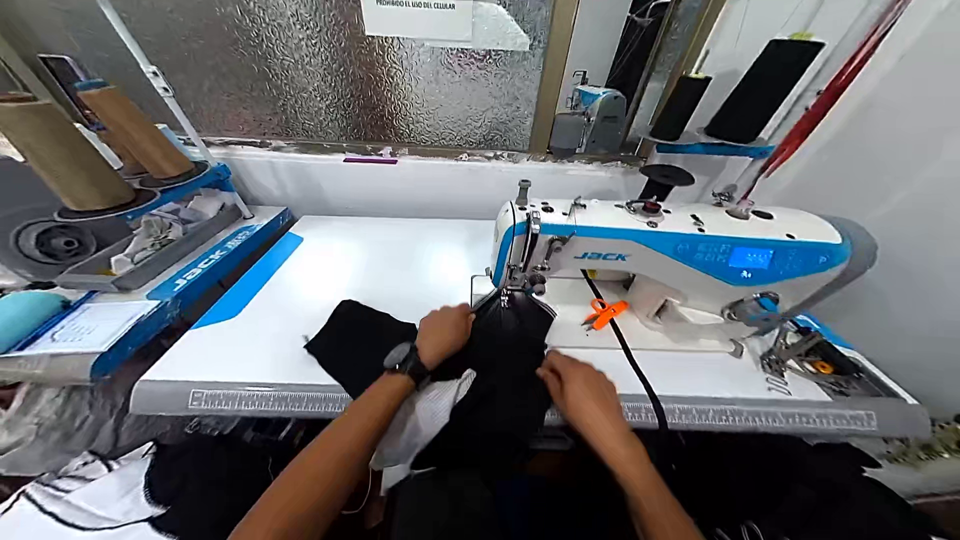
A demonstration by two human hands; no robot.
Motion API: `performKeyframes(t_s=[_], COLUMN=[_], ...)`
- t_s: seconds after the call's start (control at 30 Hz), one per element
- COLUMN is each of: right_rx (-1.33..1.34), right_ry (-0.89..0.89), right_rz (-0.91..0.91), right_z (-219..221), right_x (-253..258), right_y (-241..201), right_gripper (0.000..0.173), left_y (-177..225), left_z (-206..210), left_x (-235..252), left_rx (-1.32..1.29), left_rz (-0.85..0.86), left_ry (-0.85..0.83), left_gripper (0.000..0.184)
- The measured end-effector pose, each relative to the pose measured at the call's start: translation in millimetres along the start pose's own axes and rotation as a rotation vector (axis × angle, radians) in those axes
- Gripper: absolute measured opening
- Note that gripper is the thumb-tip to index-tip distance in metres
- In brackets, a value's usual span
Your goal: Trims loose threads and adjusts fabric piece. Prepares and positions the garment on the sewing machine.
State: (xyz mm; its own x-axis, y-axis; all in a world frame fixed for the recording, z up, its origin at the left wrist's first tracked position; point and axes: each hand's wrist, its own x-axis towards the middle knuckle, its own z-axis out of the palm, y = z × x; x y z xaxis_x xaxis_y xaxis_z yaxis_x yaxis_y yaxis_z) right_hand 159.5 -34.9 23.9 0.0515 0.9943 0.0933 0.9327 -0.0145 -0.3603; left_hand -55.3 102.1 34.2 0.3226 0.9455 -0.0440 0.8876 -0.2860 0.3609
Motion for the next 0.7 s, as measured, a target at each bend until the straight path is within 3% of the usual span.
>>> performKeyframes(t_s=[0.1, 0.2, 0.27, 0.4, 0.53, 0.6, 0.7], right_rx=[0.011, 0.120, 0.101, -0.134, -0.277, -0.295, -0.238], right_ry=[0.098, 0.326, 0.265, 0.094, -0.035, -0.030, 0.041], right_rz=[0.017, -0.038, -0.006, 0.091, 0.086, 0.093, 0.097], right_z=[-10.6, -2.1, 9.5, 25.4, 15.8, 10.4, 10.3], right_x=[21.1, 59.6, 84.8, 106.1, 104.2, 112.8, 136.7], right_y=[3.9, -16.4, -25.7, -23.4, -23.6, -18.7, -6.1], right_gripper=[0.016, 0.030, 0.044, 0.040, 0.051, 0.057, 0.050], left_y=[4.7, 18.5, 30.2, 34.3, 27.5, 25.7, 24.4], left_z=[-5.9, -11.9, -4.3, 9.3, 5.3, 6.9, 8.5], left_x=[38.3, 67.3, 72.2, 60.4, 65.1, 65.9, 63.1], left_rx=[-0.206, -0.208, -0.148, 0.033, 0.023, 0.040, 0.096], left_rz=[-0.042, -0.091, -0.109, -0.142, -0.130, -0.092, -0.054], left_ry=[0.020, 0.038, 0.041, 0.051, 0.004, 0.056, 0.157], left_gripper=[0.034, 0.039, 0.041, 0.048, 0.050, 0.049, 0.049])
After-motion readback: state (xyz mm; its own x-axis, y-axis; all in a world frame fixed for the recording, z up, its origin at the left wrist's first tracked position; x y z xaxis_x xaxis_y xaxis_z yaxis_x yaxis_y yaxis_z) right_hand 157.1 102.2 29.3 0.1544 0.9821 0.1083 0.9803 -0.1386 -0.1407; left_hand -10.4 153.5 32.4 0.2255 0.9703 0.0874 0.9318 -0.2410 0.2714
